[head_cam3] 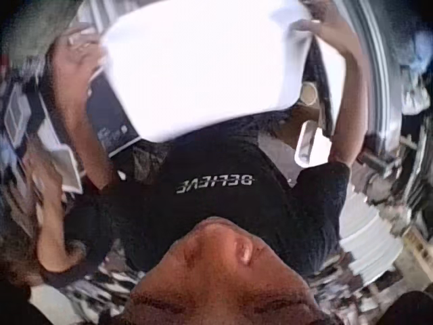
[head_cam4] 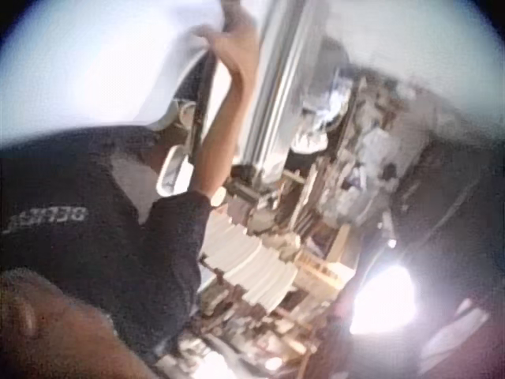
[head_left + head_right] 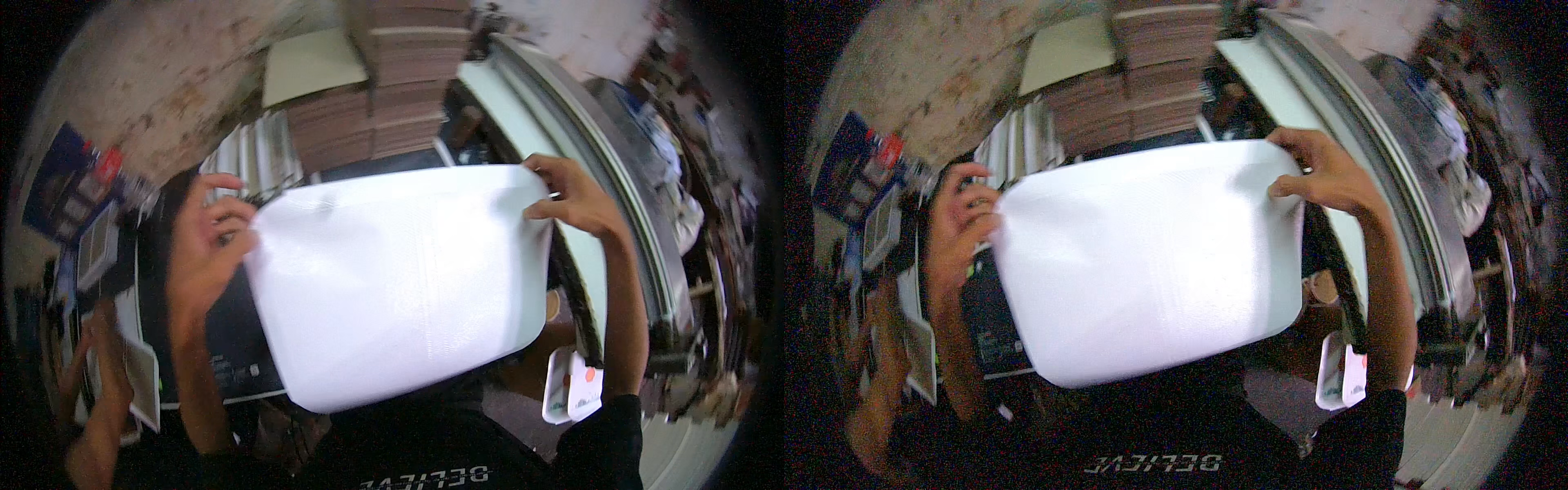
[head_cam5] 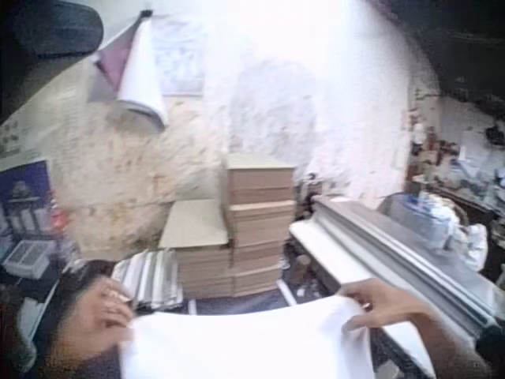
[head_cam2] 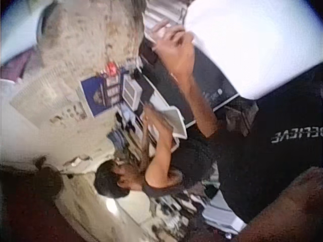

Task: The person assembles cardboard packaging by applying adhesive to sheets of paper using a roller machine, placing cardboard pieces onto the glued surface, and folding edges to secure the assembly.

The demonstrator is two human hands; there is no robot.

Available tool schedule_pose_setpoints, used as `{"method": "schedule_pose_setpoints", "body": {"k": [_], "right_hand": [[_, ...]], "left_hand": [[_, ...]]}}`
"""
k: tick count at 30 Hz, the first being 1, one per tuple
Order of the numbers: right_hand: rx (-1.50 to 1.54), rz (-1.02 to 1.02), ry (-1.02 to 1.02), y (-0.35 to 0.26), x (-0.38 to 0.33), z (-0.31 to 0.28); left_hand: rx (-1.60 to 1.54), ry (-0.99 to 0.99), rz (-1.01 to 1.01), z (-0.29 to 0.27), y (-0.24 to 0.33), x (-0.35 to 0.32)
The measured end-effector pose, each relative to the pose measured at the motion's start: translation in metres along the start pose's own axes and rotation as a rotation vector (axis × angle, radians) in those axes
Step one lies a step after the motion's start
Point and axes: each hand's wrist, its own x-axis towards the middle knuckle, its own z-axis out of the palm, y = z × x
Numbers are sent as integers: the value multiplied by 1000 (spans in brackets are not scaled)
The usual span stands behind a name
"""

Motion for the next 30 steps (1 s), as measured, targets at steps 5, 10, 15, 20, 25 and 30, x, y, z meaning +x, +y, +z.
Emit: {"method": "schedule_pose_setpoints", "body": {"k": [5, 10, 15, 20, 25, 30], "right_hand": [[-115, 103, -64, 56, 95, 111], [-237, -11, 156, 86, 126, 163], [-252, 60, 182, 70, 117, 160], [-445, -462, 537, 8, 127, 154], [-796, -937, 835, -108, 210, 123], [-670, -685, 387, -127, 234, 89]], "left_hand": [[66, 35, -118, -1, -152, -11], [461, 271, 38, 20, -190, -19], [683, 137, -195, 31, -162, -52], [688, 198, -225, 40, -160, -56], [735, 228, -196, 31, -164, -64], [592, 379, -85, 25, -153, -70]]}}
